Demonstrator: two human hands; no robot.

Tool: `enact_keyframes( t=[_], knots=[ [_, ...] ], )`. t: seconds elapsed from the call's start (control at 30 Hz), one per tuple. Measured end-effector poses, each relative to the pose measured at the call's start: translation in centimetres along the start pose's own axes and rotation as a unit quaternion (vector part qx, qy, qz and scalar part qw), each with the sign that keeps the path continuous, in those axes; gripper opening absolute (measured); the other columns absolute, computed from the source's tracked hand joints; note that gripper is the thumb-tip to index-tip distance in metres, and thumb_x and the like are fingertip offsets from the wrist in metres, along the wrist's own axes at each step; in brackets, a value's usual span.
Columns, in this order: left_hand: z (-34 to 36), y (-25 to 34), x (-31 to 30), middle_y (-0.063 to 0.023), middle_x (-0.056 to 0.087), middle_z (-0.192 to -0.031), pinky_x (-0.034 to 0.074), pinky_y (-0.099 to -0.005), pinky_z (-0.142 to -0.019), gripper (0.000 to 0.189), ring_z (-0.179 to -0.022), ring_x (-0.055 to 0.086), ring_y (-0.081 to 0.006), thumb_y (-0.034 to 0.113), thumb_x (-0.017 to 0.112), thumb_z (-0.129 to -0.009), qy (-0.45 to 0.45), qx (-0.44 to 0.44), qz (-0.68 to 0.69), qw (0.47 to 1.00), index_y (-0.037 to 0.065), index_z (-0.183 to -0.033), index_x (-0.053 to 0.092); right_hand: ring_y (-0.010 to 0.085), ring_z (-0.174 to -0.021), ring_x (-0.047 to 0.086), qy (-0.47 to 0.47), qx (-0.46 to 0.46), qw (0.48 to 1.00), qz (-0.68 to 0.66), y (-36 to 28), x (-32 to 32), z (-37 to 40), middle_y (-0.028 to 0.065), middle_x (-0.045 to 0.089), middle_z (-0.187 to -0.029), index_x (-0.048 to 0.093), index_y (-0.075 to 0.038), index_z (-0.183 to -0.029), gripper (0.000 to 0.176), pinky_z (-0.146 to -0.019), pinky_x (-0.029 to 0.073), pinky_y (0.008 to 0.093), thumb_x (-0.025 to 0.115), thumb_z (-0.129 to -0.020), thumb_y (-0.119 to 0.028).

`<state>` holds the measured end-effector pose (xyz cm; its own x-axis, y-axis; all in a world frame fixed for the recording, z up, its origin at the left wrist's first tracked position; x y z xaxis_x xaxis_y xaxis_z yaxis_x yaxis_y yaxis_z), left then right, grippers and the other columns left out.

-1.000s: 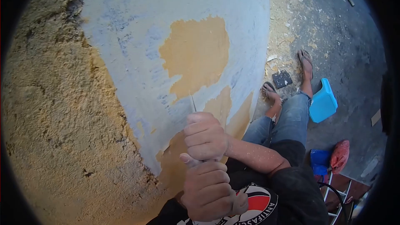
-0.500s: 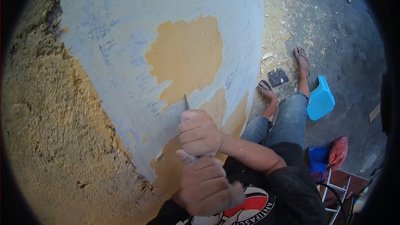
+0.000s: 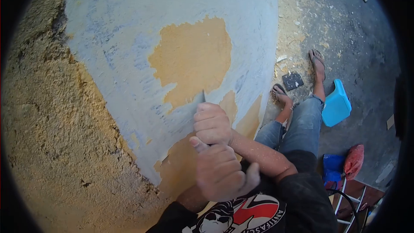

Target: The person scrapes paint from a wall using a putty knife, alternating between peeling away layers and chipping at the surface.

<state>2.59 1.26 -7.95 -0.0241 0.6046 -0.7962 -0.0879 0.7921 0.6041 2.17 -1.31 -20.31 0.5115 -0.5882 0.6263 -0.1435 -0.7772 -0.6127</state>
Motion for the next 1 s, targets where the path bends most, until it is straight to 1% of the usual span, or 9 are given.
enact_keyframes(
  t=[0.1, 0.2, 0.27, 0.4, 0.57, 0.7, 0.8, 0.9, 1.0],
  knots=[
    [0.1, 0.6, 1.3, -0.0032, 0.038, -0.055, 0.039, -0.0308, -0.047, 0.028, -0.046, 0.04, -0.0195, -0.001, 0.071, -0.067, 0.066, -0.005, 0.027, 0.997, 0.005, -0.055, 0.047, 0.0197, -0.046, 0.034, -0.004, -0.009, 0.999, -0.04, -1.1, -0.3, -0.1, 0.0015, 0.031, -0.055, 0.033, -0.011, -0.053, 0.039, -0.046, 0.026, 0.0335, 0.064, -0.076, -0.002],
    [1.0, 1.9, 3.3, -0.0036, 0.04, -0.056, 0.04, -0.0305, -0.046, 0.029, -0.047, 0.042, -0.0189, -0.004, 0.07, -0.068, 0.021, -0.283, -0.453, 0.845, 0.005, -0.055, 0.045, 0.0195, -0.046, 0.033, 0.008, -0.024, 0.999, -0.045, 0.2, -0.4, 0.4, 0.002, 0.028, -0.055, 0.03, -0.011, -0.053, 0.041, -0.046, 0.026, 0.0335, 0.063, -0.075, -0.001],
    [-0.3, -0.2, 1.1, -0.0037, 0.041, -0.056, 0.04, -0.0291, -0.046, 0.034, -0.046, 0.043, -0.0189, -0.004, 0.07, -0.068, 0.049, -0.014, 0.015, 0.999, 0.008, -0.055, 0.042, 0.0199, -0.048, 0.034, 0.029, -0.021, 0.999, -0.019, 0.1, -0.4, 0.8, 0.0018, 0.026, -0.056, 0.03, -0.011, -0.054, 0.04, -0.046, 0.025, 0.034, 0.064, -0.072, -0.001],
    [0.7, -0.6, 2.2, -0.0032, 0.042, -0.051, 0.047, -0.0309, -0.051, 0.027, -0.043, 0.044, -0.0176, -0.006, 0.054, -0.075, 0.134, 0.049, -0.067, 0.988, 0.005, -0.055, 0.038, 0.0198, -0.048, 0.034, 0.024, -0.013, 0.999, -0.021, 0.6, -0.9, 0.6, 0.0011, 0.028, -0.056, 0.031, -0.01, -0.054, 0.038, -0.047, 0.025, 0.0342, 0.065, -0.069, -0.004],
    [-0.1, -0.8, 2.6, -0.0002, 0.038, -0.05, 0.032, -0.0311, -0.043, 0.039, -0.04, 0.039, -0.0181, -0.002, 0.069, -0.072, 0.057, 0.022, -0.046, 0.997, 0.01, -0.052, 0.039, 0.0202, -0.044, 0.031, 0.01, -0.01, 0.999, -0.051, 1.0, -0.5, 1.6, 0.0022, 0.03, -0.054, 0.033, -0.009, -0.053, 0.037, -0.046, 0.026, 0.0354, 0.059, -0.077, 0.001],
    [0.1, -0.5, 3.5, -0.0023, 0.043, -0.049, 0.034, -0.0324, -0.043, 0.036, -0.041, 0.042, -0.0198, -0.003, 0.07, -0.07, 0.16, 0.072, -0.025, 0.984, 0.01, -0.052, 0.042, 0.0232, -0.058, 0.041, -0.096, 0.018, 0.99, 0.101, -0.6, -3.6, 1.4, 0.005, 0.04, -0.062, 0.039, -0.007, -0.058, 0.033, -0.057, 0.034, 0.0378, 0.066, -0.077, -0.008],
    [2.1, 0.8, 3.1, -0.0052, 0.048, -0.05, 0.036, -0.0333, -0.043, 0.032, -0.044, 0.049, -0.0208, 0.0, 0.072, -0.07, 0.169, 0.117, -0.023, 0.978, 0.009, -0.052, 0.047, 0.029, -0.087, 0.05, -0.248, 0.05, 0.932, 0.26, -5.1, -5.5, -2.1, 0.0105, 0.051, -0.088, 0.052, -0.006, -0.078, 0.026, -0.079, 0.04, 0.0432, 0.073, -0.072, -0.02],
    [6.2, 4.3, 4.9, -0.0094, 0.049, -0.049, 0.038, -0.0367, -0.045, 0.034, -0.043, 0.05, -0.0266, 0.012, 0.072, -0.078, 0.119, 0.104, 0.039, 0.987, 0.008, -0.052, 0.051, 0.0389, -0.125, 0.04, -0.453, 0.143, 0.813, 0.336, -10.3, -10.1, -2.8, 0.0173, 0.044, -0.132, 0.053, -0.009, -0.12, 0.071, -0.107, 0.031, 0.0519, 0.081, -0.061, -0.036],
    [11.0, 4.4, 8.4, -0.0136, 0.055, -0.053, 0.045, -0.0404, -0.051, 0.036, -0.052, 0.059, -0.0315, 0.031, 0.068, -0.083, -0.035, 0.013, 0.016, 0.999, 0.007, -0.058, 0.059, 0.0431, -0.123, 0.045, -0.583, 0.255, 0.609, 0.474, -16.2, -20.3, -1.5, 0.0226, 0.047, -0.133, 0.055, -0.004, -0.125, 0.082, -0.105, 0.035, 0.0469, 0.074, -0.069, -0.061]
  ],
)
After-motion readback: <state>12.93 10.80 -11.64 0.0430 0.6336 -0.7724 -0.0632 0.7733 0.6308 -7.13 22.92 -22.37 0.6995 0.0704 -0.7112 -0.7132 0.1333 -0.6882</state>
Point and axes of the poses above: each hand's wrist, its own z-axis away from the middle knuckle, its own x-axis out of the palm, y = z × x, the point moved 1 cm from there along -z, towards the middle knuckle
